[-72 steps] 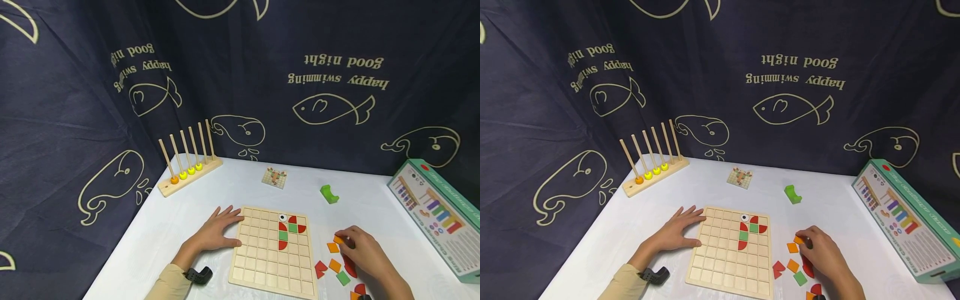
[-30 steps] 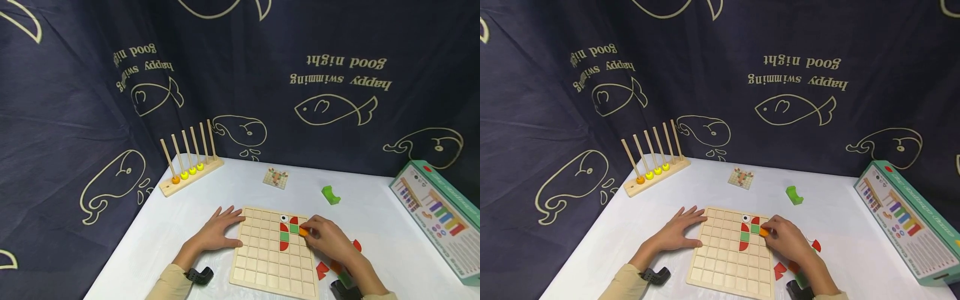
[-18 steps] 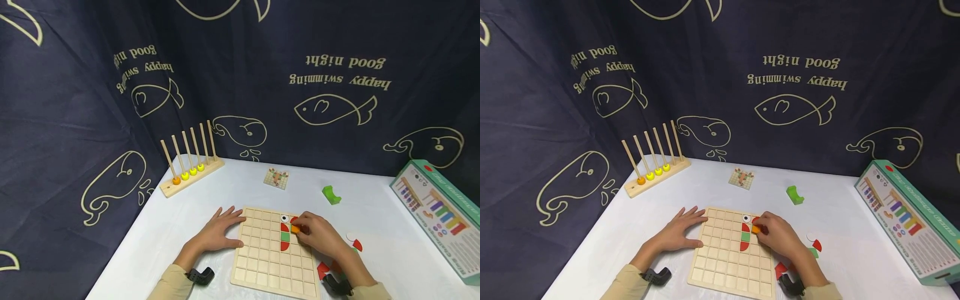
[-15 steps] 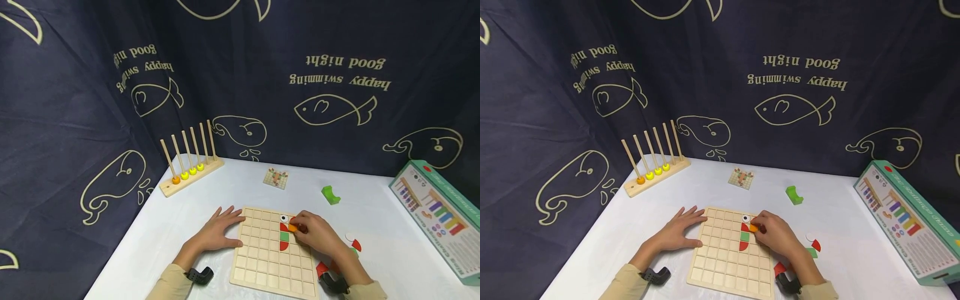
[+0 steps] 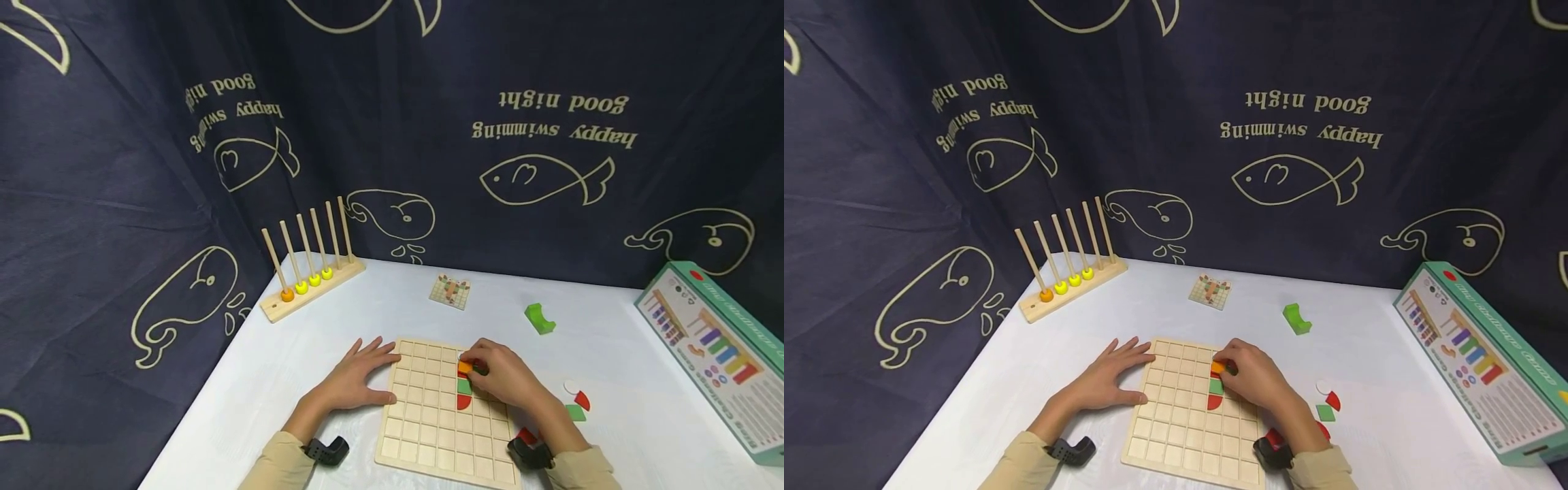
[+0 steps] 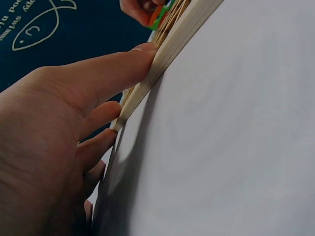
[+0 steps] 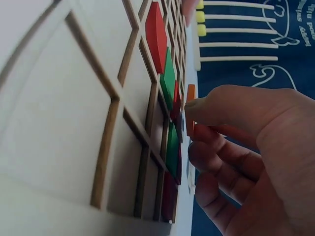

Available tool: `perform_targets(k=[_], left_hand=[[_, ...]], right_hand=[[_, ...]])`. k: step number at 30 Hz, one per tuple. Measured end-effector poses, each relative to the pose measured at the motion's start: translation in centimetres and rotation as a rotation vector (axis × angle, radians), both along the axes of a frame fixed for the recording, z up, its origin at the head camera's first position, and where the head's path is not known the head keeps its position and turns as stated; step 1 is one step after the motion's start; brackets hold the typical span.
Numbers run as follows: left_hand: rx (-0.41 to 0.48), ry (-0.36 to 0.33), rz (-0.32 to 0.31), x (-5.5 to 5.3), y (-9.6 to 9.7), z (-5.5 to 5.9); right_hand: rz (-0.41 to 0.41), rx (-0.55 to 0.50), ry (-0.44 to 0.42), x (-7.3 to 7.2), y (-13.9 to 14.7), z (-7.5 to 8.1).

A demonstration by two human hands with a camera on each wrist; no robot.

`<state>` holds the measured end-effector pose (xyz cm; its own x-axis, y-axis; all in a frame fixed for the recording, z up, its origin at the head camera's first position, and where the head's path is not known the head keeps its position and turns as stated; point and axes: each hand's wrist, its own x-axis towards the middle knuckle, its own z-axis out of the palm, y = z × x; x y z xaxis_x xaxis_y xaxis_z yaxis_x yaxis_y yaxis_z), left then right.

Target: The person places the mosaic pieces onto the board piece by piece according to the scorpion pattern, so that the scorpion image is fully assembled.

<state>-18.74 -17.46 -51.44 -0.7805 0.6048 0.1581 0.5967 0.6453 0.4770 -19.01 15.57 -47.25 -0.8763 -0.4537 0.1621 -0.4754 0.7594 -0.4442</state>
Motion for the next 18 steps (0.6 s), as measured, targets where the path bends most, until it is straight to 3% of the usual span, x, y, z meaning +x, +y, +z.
perform_targets(k=[12,18], left_hand=[[-0.006,-0.007,0.005,-0.1,0.0,0.0],[-0.017,-0.021,0.019,-0.1,0.1,-0.1]], right_hand=[[0.103,-0.001,0.062,-0.6,-1.5,-0.1],[0.127,0.023,0.045,-0.6,-1.9,-0.3]])
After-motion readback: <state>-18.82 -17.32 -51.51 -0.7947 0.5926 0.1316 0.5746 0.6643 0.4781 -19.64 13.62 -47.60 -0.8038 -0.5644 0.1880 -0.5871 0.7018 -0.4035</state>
